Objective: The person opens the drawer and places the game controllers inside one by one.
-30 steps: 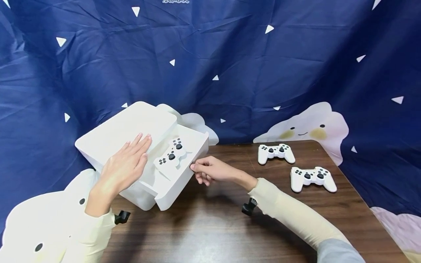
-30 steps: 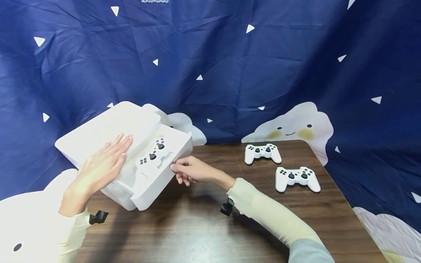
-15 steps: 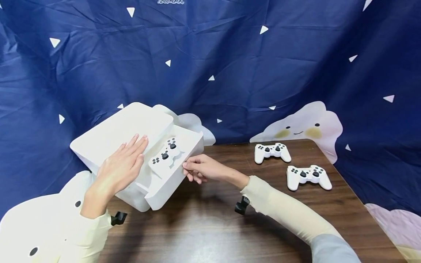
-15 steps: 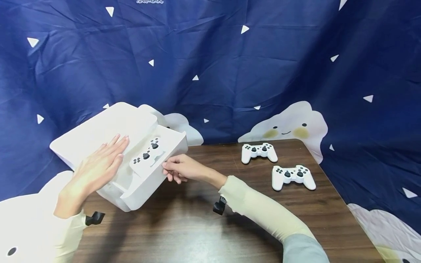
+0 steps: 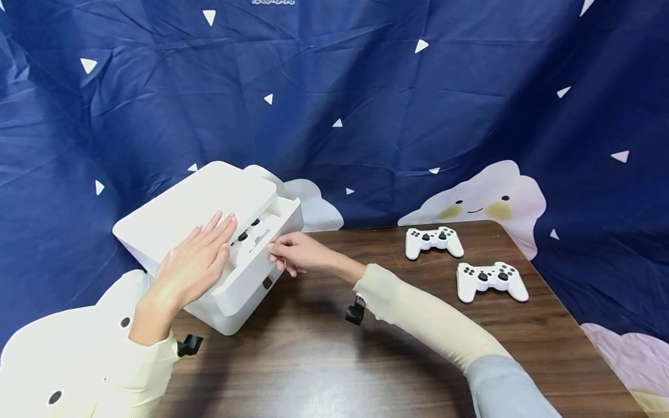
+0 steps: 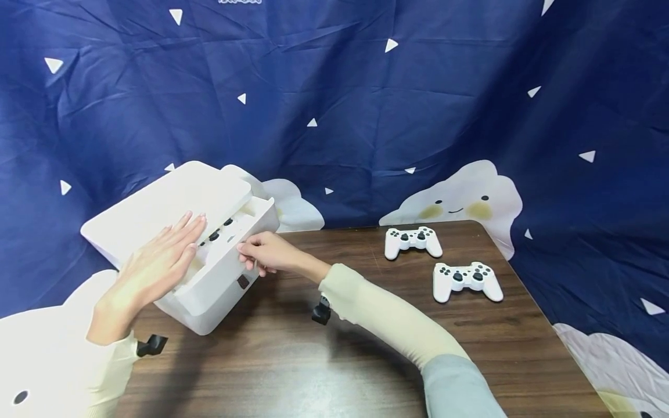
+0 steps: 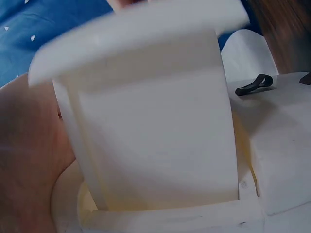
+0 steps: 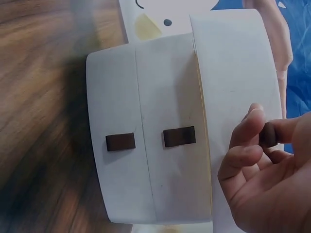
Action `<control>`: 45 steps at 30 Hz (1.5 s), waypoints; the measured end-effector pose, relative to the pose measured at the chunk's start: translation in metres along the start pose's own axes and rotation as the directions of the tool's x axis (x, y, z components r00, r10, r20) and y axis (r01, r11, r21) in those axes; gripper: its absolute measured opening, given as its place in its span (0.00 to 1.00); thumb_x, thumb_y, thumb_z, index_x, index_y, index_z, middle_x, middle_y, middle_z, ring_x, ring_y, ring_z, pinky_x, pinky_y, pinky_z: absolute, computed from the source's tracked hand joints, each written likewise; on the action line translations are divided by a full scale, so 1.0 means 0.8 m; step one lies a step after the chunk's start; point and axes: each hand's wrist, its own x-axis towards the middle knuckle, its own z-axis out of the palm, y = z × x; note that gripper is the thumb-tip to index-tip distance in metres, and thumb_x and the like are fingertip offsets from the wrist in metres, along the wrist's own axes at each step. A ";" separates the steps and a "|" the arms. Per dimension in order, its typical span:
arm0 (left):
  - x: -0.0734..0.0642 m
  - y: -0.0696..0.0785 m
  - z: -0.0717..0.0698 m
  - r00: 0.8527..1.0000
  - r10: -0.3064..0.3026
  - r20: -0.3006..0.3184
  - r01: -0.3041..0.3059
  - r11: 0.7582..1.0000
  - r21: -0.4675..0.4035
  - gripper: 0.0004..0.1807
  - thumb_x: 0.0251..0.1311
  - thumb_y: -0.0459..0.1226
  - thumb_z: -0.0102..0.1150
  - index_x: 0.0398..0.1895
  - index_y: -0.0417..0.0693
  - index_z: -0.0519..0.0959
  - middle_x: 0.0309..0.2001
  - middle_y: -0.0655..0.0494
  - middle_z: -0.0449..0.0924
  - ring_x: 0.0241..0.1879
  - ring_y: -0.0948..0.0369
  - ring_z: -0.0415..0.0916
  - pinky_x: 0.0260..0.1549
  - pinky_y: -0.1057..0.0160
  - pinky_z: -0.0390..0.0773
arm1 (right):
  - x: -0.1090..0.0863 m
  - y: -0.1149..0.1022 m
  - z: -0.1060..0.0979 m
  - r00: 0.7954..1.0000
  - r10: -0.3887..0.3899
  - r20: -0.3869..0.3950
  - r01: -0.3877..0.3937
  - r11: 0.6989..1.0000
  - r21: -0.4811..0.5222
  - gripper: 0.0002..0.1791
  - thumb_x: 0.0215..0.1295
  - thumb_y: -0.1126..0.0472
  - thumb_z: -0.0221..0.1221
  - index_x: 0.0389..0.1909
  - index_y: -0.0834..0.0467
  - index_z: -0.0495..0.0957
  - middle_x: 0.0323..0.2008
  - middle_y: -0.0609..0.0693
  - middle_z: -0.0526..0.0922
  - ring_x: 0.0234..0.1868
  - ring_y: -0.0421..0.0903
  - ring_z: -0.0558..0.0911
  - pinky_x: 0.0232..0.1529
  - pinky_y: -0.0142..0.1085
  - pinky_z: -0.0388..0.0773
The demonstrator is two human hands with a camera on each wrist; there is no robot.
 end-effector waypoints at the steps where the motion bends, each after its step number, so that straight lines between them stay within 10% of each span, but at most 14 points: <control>1: 0.000 0.000 0.000 1.000 0.001 0.000 -0.001 1.000 0.004 0.31 0.85 0.45 0.33 0.86 0.48 0.57 0.86 0.52 0.55 0.86 0.49 0.49 0.83 0.39 0.55 | 0.005 -0.001 0.002 1.000 0.009 -0.007 -0.009 1.000 -0.018 0.19 0.84 0.52 0.52 0.37 0.61 0.80 0.23 0.47 0.79 0.15 0.41 0.74 0.13 0.30 0.62; 14: 0.003 0.005 -0.002 1.000 0.005 -0.010 -0.005 1.000 0.008 0.31 0.86 0.46 0.32 0.86 0.49 0.58 0.85 0.54 0.56 0.86 0.50 0.51 0.84 0.40 0.56 | 0.059 -0.011 0.021 0.998 0.017 -0.063 -0.026 0.989 -0.145 0.24 0.85 0.45 0.50 0.35 0.58 0.82 0.23 0.47 0.82 0.18 0.43 0.76 0.15 0.31 0.65; 29: 0.000 0.001 -0.002 1.000 -0.004 0.007 0.004 1.000 0.007 0.31 0.86 0.47 0.32 0.86 0.49 0.57 0.86 0.53 0.55 0.86 0.50 0.50 0.84 0.41 0.55 | 0.063 -0.005 0.031 0.996 0.025 -0.085 -0.039 0.985 -0.166 0.26 0.85 0.42 0.49 0.40 0.58 0.82 0.23 0.47 0.83 0.16 0.41 0.76 0.14 0.30 0.64; 45: -0.001 0.002 -0.001 1.000 0.017 -0.015 -0.017 1.000 0.008 0.31 0.85 0.45 0.34 0.86 0.47 0.57 0.85 0.52 0.55 0.86 0.48 0.51 0.83 0.39 0.56 | 0.055 0.070 0.016 0.985 0.121 -0.126 -0.124 0.992 -0.020 0.18 0.84 0.52 0.53 0.43 0.62 0.82 0.31 0.51 0.86 0.17 0.41 0.79 0.13 0.30 0.68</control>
